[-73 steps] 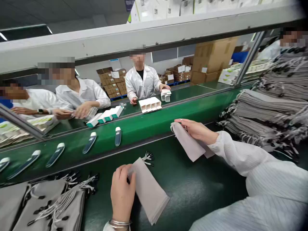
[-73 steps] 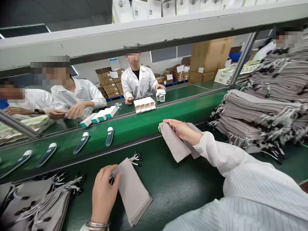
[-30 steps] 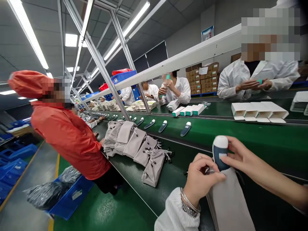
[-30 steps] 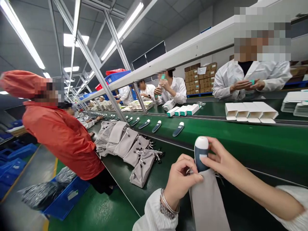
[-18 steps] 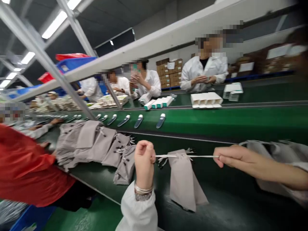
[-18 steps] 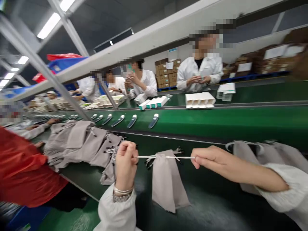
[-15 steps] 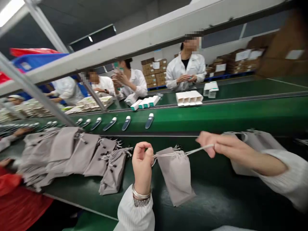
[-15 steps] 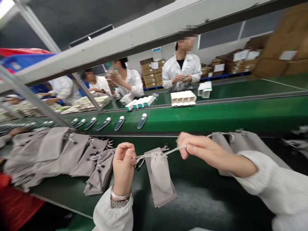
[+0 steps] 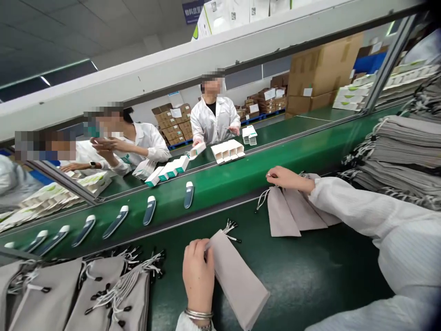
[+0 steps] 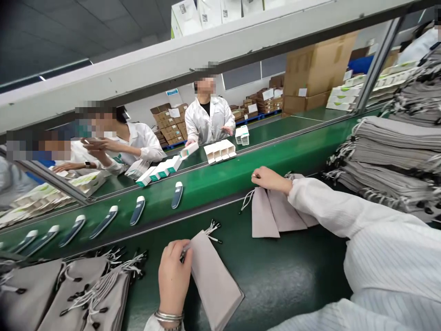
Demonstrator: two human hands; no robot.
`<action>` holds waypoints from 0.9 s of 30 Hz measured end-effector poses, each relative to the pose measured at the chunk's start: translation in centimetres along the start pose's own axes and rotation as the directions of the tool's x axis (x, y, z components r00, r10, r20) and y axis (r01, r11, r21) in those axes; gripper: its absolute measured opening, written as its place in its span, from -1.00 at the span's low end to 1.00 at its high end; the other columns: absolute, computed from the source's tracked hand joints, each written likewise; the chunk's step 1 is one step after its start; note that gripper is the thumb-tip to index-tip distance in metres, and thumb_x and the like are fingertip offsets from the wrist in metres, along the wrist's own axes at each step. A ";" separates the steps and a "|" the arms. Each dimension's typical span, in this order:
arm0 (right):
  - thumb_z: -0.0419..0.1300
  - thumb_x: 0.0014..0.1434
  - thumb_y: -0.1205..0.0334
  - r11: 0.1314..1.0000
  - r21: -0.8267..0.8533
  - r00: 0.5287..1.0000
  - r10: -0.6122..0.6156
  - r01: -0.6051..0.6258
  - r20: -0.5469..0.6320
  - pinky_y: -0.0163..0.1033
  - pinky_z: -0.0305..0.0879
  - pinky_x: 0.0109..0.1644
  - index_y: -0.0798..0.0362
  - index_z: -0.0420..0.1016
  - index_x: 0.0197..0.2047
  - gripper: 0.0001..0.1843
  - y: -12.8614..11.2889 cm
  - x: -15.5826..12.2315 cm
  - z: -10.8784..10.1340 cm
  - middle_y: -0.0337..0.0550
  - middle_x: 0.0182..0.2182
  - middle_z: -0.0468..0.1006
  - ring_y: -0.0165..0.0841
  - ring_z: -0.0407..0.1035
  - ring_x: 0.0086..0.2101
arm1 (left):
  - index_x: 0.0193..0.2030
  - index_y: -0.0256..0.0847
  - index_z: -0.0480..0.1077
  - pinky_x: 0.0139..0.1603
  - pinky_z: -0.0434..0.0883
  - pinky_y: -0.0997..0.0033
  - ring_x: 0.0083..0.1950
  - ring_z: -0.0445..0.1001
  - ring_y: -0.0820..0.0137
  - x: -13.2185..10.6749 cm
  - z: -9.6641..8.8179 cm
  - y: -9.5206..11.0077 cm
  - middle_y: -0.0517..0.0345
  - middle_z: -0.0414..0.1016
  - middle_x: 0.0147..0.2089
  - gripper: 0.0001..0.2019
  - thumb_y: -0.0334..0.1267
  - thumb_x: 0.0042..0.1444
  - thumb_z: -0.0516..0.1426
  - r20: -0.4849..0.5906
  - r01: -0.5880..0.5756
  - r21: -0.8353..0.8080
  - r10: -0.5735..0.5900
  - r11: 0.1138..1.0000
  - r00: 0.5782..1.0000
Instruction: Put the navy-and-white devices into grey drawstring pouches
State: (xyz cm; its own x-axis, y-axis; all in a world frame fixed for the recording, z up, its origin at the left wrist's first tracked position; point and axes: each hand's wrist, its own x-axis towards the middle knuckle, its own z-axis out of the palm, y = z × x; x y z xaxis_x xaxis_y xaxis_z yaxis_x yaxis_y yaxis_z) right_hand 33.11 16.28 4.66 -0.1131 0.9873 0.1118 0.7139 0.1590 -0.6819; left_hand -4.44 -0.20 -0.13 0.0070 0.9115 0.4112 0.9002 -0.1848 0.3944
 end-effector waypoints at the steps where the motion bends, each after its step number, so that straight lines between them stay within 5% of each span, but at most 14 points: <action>1: 0.15 0.21 0.25 0.987 -0.146 0.997 -0.073 0.068 -0.025 0.02 0.28 0.15 0.20 0.56 -0.11 -0.74 -0.7 0.8 0.1 0.21 -0.02 0.52 -0.01 0.35 0.08 | -0.14 -0.16 0.44 -0.06 0.38 0.14 -0.07 0.39 0.16 0.0 0.0 0.1 0.05 0.48 -0.11 -0.86 -0.31 0.24 0.07 0.002 0.000 0.016 0.000 1.000 1.000; 5: 0.16 0.20 0.19 0.927 -0.273 0.964 -0.224 0.256 0.145 -0.04 0.29 0.12 0.07 0.53 0.03 -0.65 -6.5 4.6 3.6 0.07 0.09 0.47 -0.06 0.37 0.07 | -0.28 -0.15 0.41 -0.15 0.30 0.17 -0.16 0.37 0.20 -0.1 0.1 0.6 0.09 0.46 -0.21 -0.88 -0.37 0.22 0.06 -0.007 0.030 0.101 -0.030 0.994 1.000; 9: 0.18 0.20 -0.02 0.915 -0.259 0.914 -0.210 0.309 0.348 -0.16 0.37 -0.04 -0.03 0.54 0.03 -0.60 -13.6 9.1 11.4 -0.05 0.01 0.57 -0.11 0.46 -0.01 | -0.36 -0.15 0.34 -0.02 0.24 0.14 -0.12 0.40 0.23 -0.4 -0.5 1.3 0.15 0.45 -0.26 -0.82 -0.41 0.25 0.00 -0.043 -0.013 0.078 0.016 0.997 0.999; 13: 0.15 0.20 -0.16 0.945 -0.251 0.942 -0.124 0.208 0.312 -0.03 0.38 -0.04 0.13 0.37 0.21 -0.34 -18.4 12.2 19.2 0.17 0.06 0.53 0.03 0.44 0.01 | -0.31 -0.14 0.30 -0.04 0.22 0.22 -0.13 0.41 0.29 -1.0 -1.0 1.9 0.14 0.45 -0.24 -0.81 -0.37 0.32 -0.05 -0.091 -0.048 -0.125 0.037 0.991 0.995; 17: 0.19 0.20 0.27 0.962 -0.213 0.972 -0.127 0.169 0.198 0.08 0.28 0.11 0.18 0.17 0.33 -0.35 -20.0 12.4 23.5 0.32 0.11 0.44 0.06 0.30 0.15 | -0.38 -0.13 0.17 -0.27 0.19 0.36 -0.33 0.30 0.36 -1.3 -0.8 2.0 0.19 0.29 -0.37 -0.78 -0.26 0.34 -0.03 -0.162 0.032 -0.401 -0.105 0.915 0.981; 22: 0.10 0.13 0.59 0.957 -0.028 0.953 -0.283 0.287 0.113 0.10 0.18 0.23 0.08 0.11 0.37 -0.25 -19.3 11.3 22.9 0.25 0.18 0.33 -0.04 0.19 0.22 | -0.40 -0.14 0.20 -0.38 0.12 0.42 -0.40 0.19 0.41 -0.9 -1.3 0.9 0.23 0.17 -0.40 -0.74 -0.11 0.27 0.10 -0.052 0.140 -0.593 -0.211 0.793 0.976; 27: 0.20 0.22 0.25 0.867 0.377 0.908 -0.397 0.325 0.130 -0.10 0.44 0.02 -0.09 -0.35 0.45 -0.06 -19.1 7.2 17.2 0.06 0.13 0.32 -0.22 0.42 0.03 | -0.41 -0.17 0.31 -0.33 0.16 0.45 -0.33 0.23 0.42 -0.2 -2.2 1.1 0.21 0.26 -0.37 -0.81 -0.19 0.17 0.19 0.029 0.172 -0.653 -0.202 0.738 0.979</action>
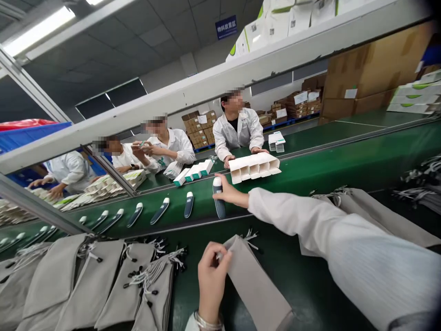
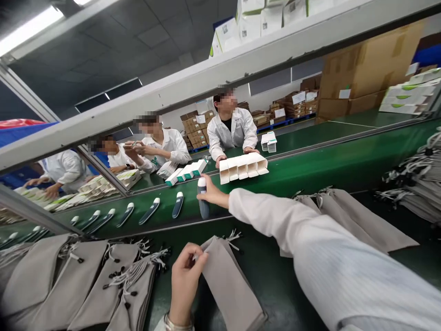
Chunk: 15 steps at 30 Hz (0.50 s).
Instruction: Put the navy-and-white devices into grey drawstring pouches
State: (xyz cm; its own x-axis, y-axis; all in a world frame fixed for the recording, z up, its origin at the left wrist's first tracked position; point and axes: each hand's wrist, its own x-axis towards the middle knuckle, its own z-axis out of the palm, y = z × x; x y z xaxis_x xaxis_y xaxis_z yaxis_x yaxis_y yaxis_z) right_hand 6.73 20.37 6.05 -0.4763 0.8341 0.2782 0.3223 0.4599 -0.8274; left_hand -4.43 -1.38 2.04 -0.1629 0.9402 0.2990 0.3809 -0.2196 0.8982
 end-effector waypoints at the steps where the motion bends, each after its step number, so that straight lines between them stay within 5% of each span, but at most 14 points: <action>1: 0.21 0.22 0.19 0.984 0.176 0.999 -0.017 0.011 0.031 -0.11 0.48 -0.07 -0.16 -0.36 0.43 -0.06 -1.1 -1.5 -0.9 0.00 0.08 0.34 -0.23 0.47 -0.04 | -0.42 -0.17 0.33 -0.33 0.16 0.46 -0.33 0.23 0.43 0.1 0.1 0.3 0.21 0.27 -0.37 -0.83 -0.23 0.14 0.20 0.009 0.001 -0.017 -0.001 1.000 1.000; 4: 0.26 0.18 0.17 0.798 0.601 0.994 -0.040 -0.031 0.104 -0.11 0.52 -0.18 -0.30 -0.17 0.34 -0.17 -3.9 -6.0 -3.1 -0.16 -0.03 0.34 -0.26 0.55 -0.19 | -0.44 -0.19 0.36 -0.34 0.16 0.47 -0.34 0.22 0.45 0.0 0.7 1.6 0.22 0.26 -0.35 -0.85 -0.28 0.08 0.23 0.042 -0.002 -0.072 0.005 0.997 0.999; 7: 0.28 0.17 0.18 0.705 0.705 0.991 -0.019 -0.079 0.131 -0.10 0.53 -0.17 -0.25 -0.02 0.23 -0.31 -4.8 -9.3 -4.3 -0.23 -0.10 0.35 -0.33 0.56 -0.27 | -0.44 -0.19 0.39 -0.32 0.20 0.47 -0.31 0.25 0.44 -0.5 1.0 2.9 0.19 0.25 -0.31 -0.86 -0.28 0.08 0.24 0.038 -0.040 -0.107 0.044 0.993 0.998; 10: 0.26 0.20 0.09 0.724 0.681 0.985 -0.009 -0.111 0.170 -0.15 0.51 -0.19 -0.17 0.08 0.19 -0.42 -4.1 -11.2 -4.3 -0.21 -0.13 0.42 -0.31 0.53 -0.24 | -0.43 -0.19 0.39 -0.28 0.25 0.46 -0.24 0.30 0.42 -0.7 1.2 4.0 0.15 0.25 -0.25 -0.86 -0.27 0.10 0.24 -0.049 -0.083 -0.105 0.079 0.991 0.996; 13: 0.11 0.31 -0.02 0.824 0.559 0.963 -0.066 -0.096 0.263 -0.20 0.43 -0.12 0.00 0.35 0.07 -0.64 -3.6 -13.0 -3.9 -0.12 -0.11 0.48 -0.30 0.46 -0.14 | -0.43 -0.20 0.39 -0.18 0.32 0.45 -0.12 0.36 0.37 -0.5 1.7 4.8 0.11 0.30 -0.17 -0.84 -0.24 0.09 0.26 -0.139 -0.096 -0.093 0.082 0.991 0.987; 15: -0.03 0.39 -0.01 0.893 0.443 0.925 -0.106 -0.072 0.364 -0.21 0.36 -0.05 0.06 0.45 0.05 -0.60 -3.8 -14.5 -3.9 -0.10 -0.13 0.52 -0.33 0.42 -0.14 | -0.43 -0.20 0.40 -0.09 0.35 0.44 -0.02 0.38 0.33 -0.2 1.9 5.3 0.08 0.33 -0.10 -0.83 -0.22 0.07 0.27 -0.207 -0.091 -0.122 0.064 0.988 0.976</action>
State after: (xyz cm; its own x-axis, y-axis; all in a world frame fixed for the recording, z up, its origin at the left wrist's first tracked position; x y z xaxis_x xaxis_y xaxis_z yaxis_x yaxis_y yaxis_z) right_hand 15.63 7.72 7.05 -0.7724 0.6126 0.1674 -0.0404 0.2157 -0.9756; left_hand -0.63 -2.25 6.06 -0.3232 0.8498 0.4164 0.2801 -0.3344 0.8998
